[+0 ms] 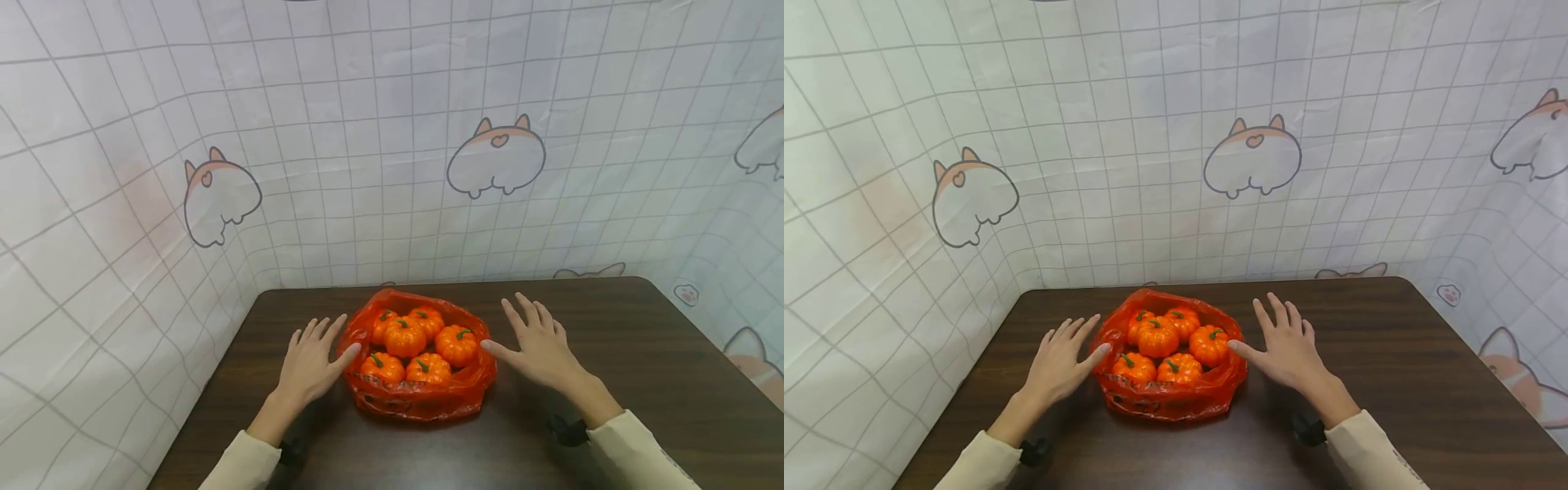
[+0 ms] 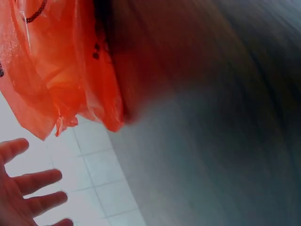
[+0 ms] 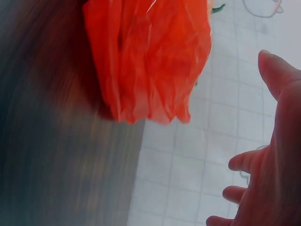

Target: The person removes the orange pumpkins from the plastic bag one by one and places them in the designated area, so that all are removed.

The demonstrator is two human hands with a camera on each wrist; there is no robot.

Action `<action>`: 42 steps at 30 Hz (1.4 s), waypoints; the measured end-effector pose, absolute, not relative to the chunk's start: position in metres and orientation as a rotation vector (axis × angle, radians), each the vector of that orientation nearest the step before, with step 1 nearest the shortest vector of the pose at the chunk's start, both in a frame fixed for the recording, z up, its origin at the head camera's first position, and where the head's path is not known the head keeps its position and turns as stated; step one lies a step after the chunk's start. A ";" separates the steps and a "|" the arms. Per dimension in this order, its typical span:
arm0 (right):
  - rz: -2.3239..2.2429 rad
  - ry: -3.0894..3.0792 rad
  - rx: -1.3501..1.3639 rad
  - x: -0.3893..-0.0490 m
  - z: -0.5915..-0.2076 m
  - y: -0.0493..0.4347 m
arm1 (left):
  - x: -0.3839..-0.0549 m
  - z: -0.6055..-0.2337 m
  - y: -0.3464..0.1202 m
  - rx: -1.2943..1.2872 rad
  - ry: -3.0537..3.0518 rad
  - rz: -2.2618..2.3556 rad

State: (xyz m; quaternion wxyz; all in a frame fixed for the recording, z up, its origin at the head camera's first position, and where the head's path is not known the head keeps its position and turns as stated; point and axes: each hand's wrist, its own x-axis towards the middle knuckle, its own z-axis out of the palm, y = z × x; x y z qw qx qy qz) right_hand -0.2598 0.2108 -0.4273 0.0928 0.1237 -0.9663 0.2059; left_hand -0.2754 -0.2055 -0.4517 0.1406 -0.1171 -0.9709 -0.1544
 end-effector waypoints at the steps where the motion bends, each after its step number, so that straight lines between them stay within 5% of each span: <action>1: 0.639 -2.859 0.373 -0.260 -0.428 0.208 | -0.276 -0.452 -0.204 -0.329 -2.790 -0.479; 20: 1.072 -2.647 0.552 -0.274 -0.432 0.146 | -0.305 -0.448 -0.183 -0.082 -2.594 -1.176; 42: 1.406 -2.662 0.603 -0.295 -0.436 0.095 | -0.319 -0.466 -0.187 0.024 -2.516 -1.440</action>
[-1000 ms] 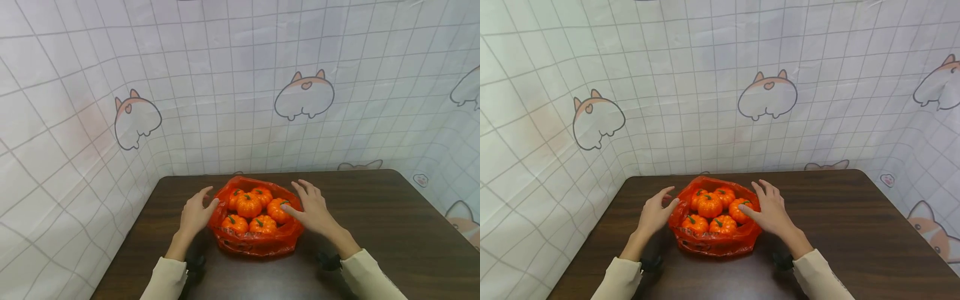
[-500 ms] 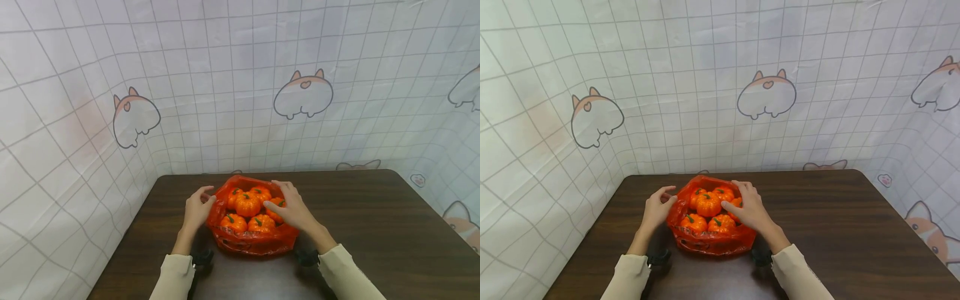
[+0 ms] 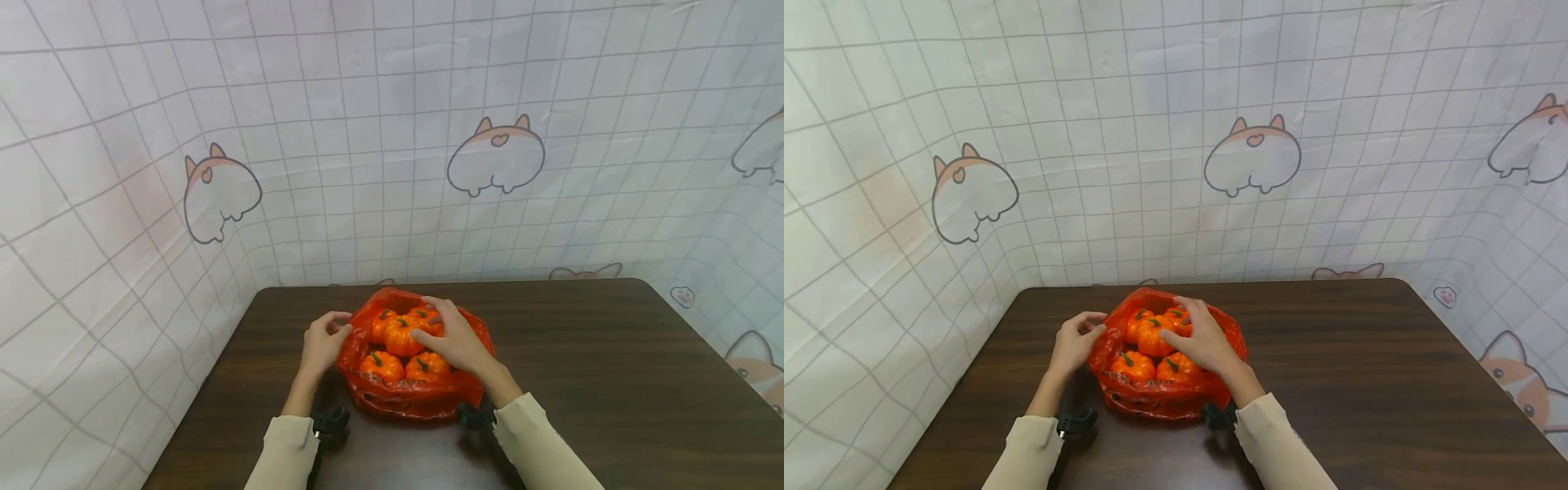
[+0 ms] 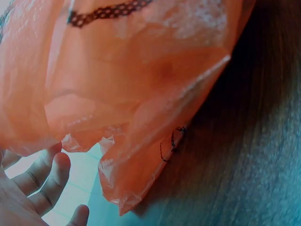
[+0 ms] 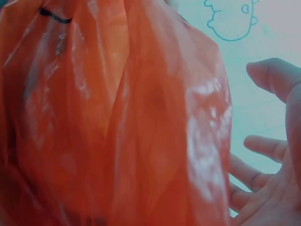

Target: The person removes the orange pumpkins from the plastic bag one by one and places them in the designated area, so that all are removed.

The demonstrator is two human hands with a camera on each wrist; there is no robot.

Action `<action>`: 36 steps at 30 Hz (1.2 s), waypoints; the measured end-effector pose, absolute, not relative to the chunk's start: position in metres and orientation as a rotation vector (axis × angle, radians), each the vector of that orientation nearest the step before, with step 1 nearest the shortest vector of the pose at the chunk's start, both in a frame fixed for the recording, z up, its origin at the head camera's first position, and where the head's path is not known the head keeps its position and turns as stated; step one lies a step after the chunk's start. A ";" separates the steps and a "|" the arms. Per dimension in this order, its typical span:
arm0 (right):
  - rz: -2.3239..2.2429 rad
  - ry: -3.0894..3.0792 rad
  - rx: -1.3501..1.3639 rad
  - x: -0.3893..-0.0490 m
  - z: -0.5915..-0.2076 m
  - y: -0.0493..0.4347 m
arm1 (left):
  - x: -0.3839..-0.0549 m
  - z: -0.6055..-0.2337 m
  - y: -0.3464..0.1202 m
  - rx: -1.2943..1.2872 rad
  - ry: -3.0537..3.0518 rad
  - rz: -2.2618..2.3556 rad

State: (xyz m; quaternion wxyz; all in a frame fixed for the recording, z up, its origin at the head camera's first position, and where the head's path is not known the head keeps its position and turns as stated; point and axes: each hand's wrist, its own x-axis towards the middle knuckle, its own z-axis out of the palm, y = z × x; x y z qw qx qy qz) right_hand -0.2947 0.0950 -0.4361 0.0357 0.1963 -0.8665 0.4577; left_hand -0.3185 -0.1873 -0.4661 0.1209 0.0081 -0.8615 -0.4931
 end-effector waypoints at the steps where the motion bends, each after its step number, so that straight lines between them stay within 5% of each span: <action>1: 1.412 -2.666 0.605 -0.296 -0.436 0.094 | -0.319 -0.467 -0.188 0.030 -2.513 -1.452; 36: 1.160 -2.829 0.561 -0.307 -0.460 0.076 | -0.328 -0.480 -0.208 -0.062 -2.487 -1.928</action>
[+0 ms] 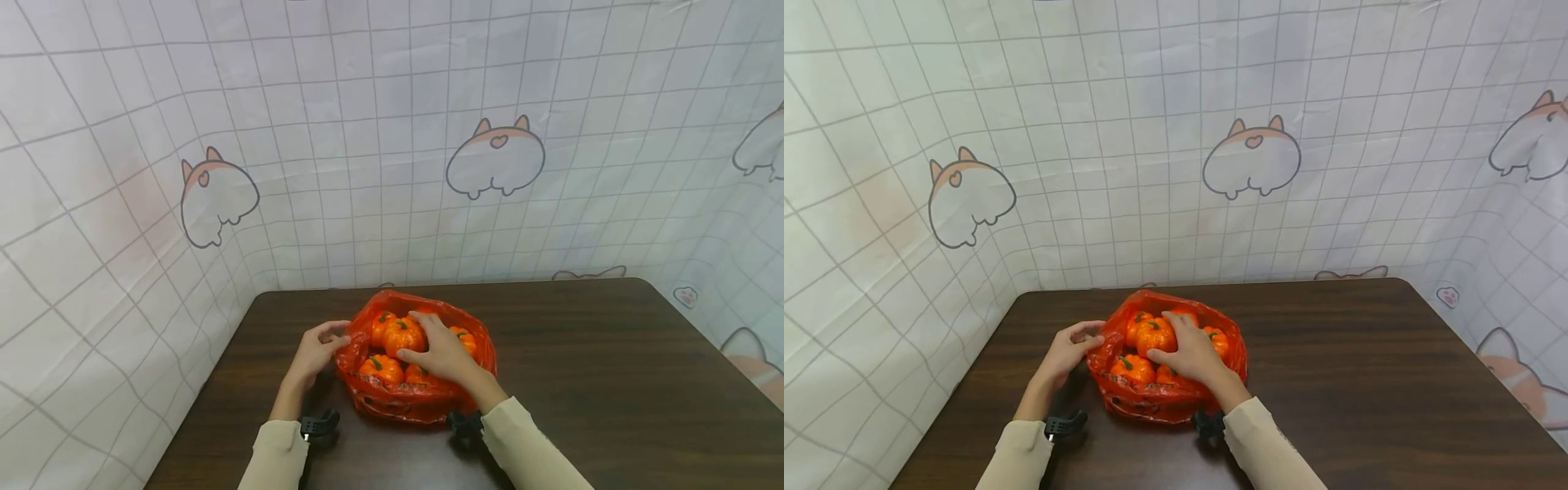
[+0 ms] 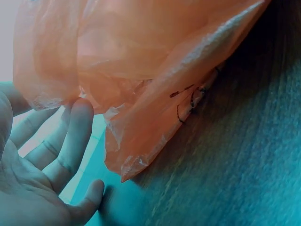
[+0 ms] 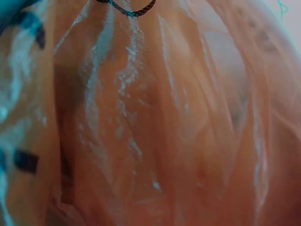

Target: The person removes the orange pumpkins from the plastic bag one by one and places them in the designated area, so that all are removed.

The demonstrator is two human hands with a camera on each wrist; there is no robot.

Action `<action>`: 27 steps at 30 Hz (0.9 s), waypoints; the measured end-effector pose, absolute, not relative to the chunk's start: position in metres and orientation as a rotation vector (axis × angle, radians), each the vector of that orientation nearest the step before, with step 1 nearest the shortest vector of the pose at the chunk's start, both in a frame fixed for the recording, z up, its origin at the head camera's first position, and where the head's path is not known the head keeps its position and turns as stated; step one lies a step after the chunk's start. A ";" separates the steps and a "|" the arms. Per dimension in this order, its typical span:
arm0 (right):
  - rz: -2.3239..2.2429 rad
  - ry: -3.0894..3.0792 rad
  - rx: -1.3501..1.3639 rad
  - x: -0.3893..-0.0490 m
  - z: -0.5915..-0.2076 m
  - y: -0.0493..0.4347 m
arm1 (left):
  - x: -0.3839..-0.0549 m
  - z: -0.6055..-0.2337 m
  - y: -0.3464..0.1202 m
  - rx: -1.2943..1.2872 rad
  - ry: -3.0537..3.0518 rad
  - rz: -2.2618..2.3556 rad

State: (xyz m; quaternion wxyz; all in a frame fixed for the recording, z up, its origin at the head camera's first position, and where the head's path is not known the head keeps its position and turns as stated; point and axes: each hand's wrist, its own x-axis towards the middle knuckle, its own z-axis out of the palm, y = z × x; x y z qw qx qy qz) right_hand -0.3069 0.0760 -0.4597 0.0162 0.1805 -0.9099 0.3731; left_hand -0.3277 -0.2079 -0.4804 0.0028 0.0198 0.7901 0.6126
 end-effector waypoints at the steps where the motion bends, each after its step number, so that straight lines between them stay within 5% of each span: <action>1: 1.155 -2.831 0.561 -0.307 -0.460 0.076 | -0.328 -0.481 -0.209 0.071 2.463 1.924; 27: 1.361 -2.624 0.638 -0.310 -0.452 0.085 | -0.327 -0.479 -0.211 0.073 2.428 1.901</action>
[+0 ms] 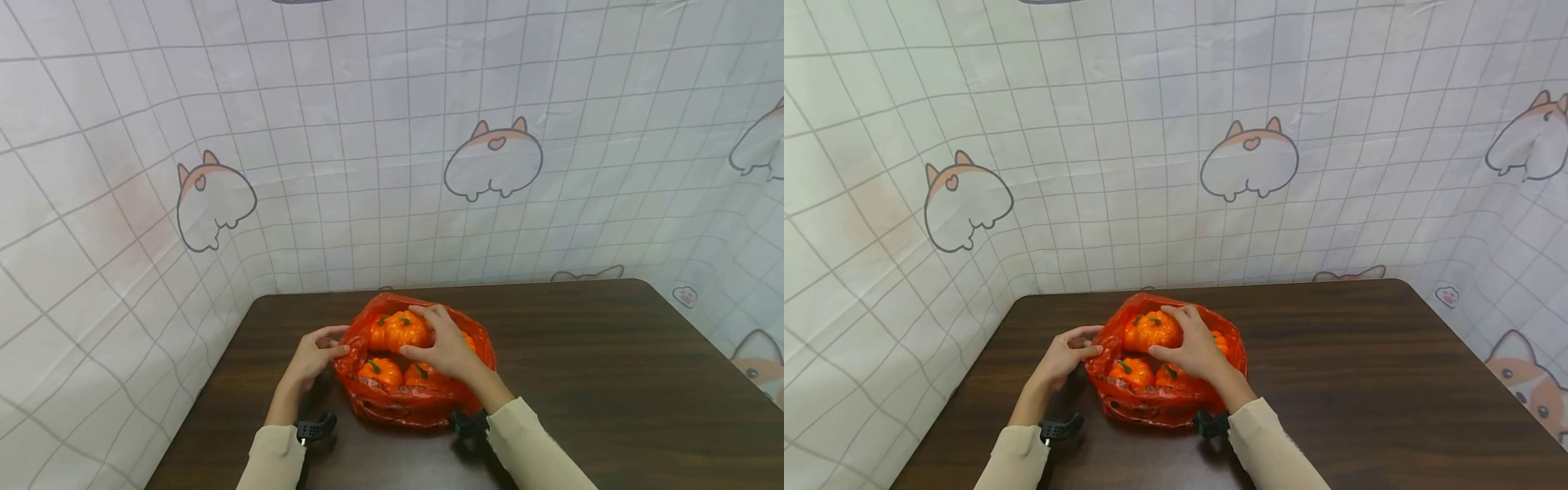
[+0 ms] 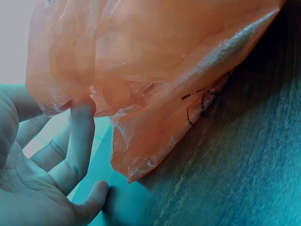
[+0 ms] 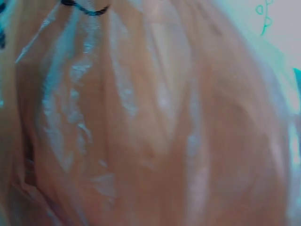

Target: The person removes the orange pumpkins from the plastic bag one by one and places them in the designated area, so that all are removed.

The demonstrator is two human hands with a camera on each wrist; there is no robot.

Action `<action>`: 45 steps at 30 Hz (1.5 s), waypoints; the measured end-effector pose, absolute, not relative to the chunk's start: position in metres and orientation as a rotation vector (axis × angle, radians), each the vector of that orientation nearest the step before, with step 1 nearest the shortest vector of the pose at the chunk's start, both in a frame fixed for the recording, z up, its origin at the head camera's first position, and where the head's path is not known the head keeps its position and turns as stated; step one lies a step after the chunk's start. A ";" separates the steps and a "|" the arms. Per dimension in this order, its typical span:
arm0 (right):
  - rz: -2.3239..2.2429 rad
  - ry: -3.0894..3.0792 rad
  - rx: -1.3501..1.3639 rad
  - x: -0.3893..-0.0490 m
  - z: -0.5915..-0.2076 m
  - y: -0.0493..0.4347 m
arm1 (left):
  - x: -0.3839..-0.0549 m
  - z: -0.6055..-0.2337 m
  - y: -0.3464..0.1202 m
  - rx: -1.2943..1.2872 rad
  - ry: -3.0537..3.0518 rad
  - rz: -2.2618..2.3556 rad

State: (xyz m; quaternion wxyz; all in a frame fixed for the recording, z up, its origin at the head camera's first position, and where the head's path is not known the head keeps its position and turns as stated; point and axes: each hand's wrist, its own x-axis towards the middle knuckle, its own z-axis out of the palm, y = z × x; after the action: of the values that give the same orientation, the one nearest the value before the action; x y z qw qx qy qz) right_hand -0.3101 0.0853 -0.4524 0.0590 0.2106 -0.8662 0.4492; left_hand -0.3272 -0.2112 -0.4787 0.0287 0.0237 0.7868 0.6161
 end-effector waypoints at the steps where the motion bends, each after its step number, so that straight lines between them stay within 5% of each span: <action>1: 1.367 -2.618 0.634 -0.310 -0.451 0.086 | -0.327 -0.479 -0.211 0.076 2.429 1.899; 45: 1.457 -2.513 0.330 -0.324 -0.427 0.168 | -0.328 -0.482 -0.213 0.053 2.423 1.902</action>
State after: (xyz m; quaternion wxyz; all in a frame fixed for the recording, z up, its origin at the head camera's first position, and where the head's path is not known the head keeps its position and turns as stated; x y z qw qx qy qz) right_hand -0.3241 0.1679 -0.4266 0.1088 0.1123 -0.8545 0.4954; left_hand -0.3282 -0.2133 -0.4815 0.0305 0.0173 0.7861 0.6171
